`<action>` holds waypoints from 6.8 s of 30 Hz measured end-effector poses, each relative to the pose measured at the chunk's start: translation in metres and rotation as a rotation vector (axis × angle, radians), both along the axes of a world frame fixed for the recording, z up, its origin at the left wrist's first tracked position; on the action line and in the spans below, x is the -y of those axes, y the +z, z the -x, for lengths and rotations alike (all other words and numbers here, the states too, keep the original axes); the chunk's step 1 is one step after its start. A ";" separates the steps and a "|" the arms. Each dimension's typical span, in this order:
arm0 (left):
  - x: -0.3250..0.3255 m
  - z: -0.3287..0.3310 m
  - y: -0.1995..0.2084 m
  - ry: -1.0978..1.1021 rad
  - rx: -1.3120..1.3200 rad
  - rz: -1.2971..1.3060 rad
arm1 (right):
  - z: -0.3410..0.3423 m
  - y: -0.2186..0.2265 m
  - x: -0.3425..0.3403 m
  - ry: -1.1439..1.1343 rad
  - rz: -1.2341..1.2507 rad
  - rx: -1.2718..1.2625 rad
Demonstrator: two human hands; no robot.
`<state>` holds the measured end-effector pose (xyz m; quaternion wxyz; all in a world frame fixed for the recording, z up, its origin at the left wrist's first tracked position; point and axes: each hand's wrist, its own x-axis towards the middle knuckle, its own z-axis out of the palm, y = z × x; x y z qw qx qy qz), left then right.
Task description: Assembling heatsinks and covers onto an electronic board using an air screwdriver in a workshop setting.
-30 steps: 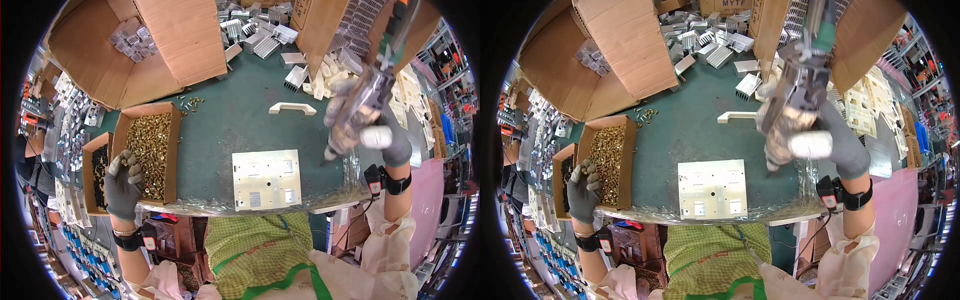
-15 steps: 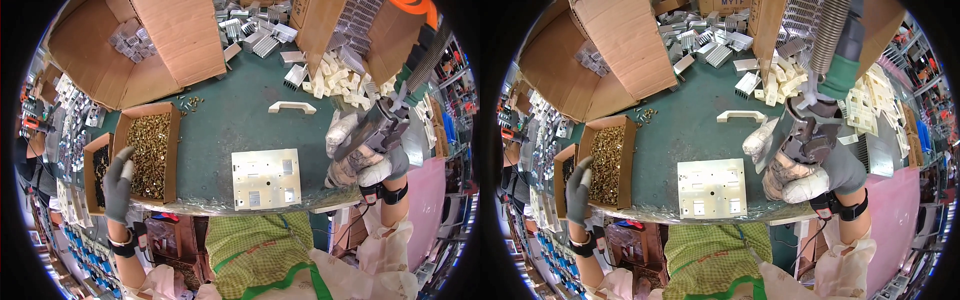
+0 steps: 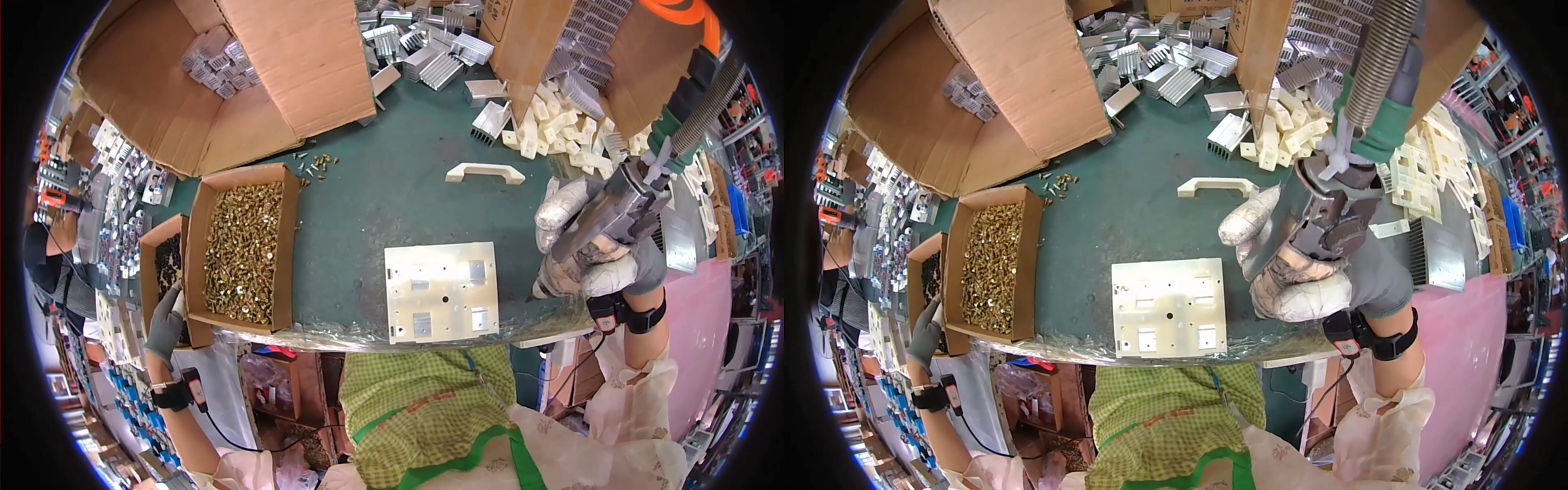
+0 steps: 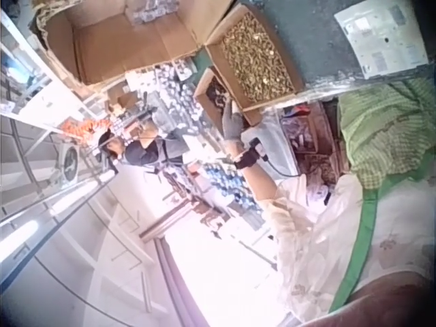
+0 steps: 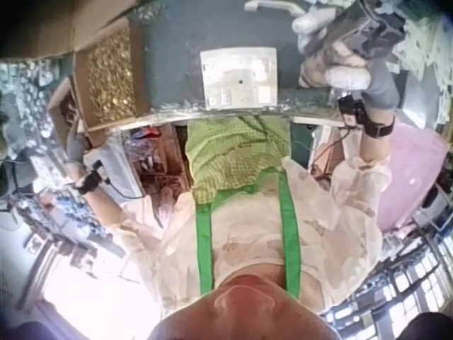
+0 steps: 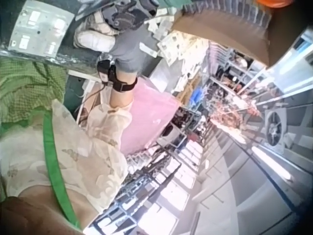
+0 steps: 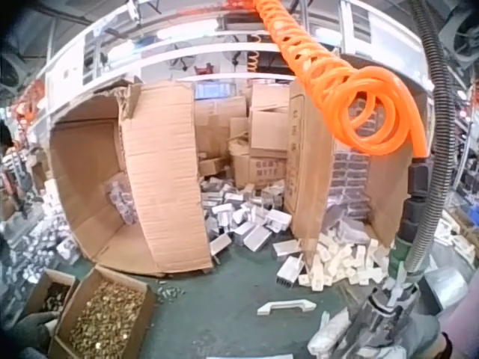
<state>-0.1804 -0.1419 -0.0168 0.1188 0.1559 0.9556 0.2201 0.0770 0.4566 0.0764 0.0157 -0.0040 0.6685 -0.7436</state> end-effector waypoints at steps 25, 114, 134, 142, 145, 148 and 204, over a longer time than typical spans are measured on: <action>0.023 -0.010 0.008 0.127 -0.112 -0.889 | 0.001 0.002 0.003 0.021 -0.033 0.149; -0.310 -0.235 0.016 0.049 1.720 -0.989 | -0.002 -0.054 0.088 -0.327 0.128 -0.392; -0.332 -0.208 0.006 0.078 1.436 -1.212 | 0.012 -0.022 0.080 -0.168 0.373 -0.380; -0.322 -0.239 0.009 0.070 1.652 -1.185 | -0.018 0.005 0.069 0.051 0.319 -0.508; -0.318 -0.238 0.006 0.010 1.764 -1.170 | -0.024 0.002 0.071 0.046 0.340 -0.481; -0.318 -0.238 0.008 -0.022 1.710 -1.023 | -0.026 -0.001 0.072 0.034 0.354 -0.463; -0.335 -0.251 0.007 0.140 1.807 -1.267 | -0.023 -0.022 0.071 -0.095 0.297 -0.550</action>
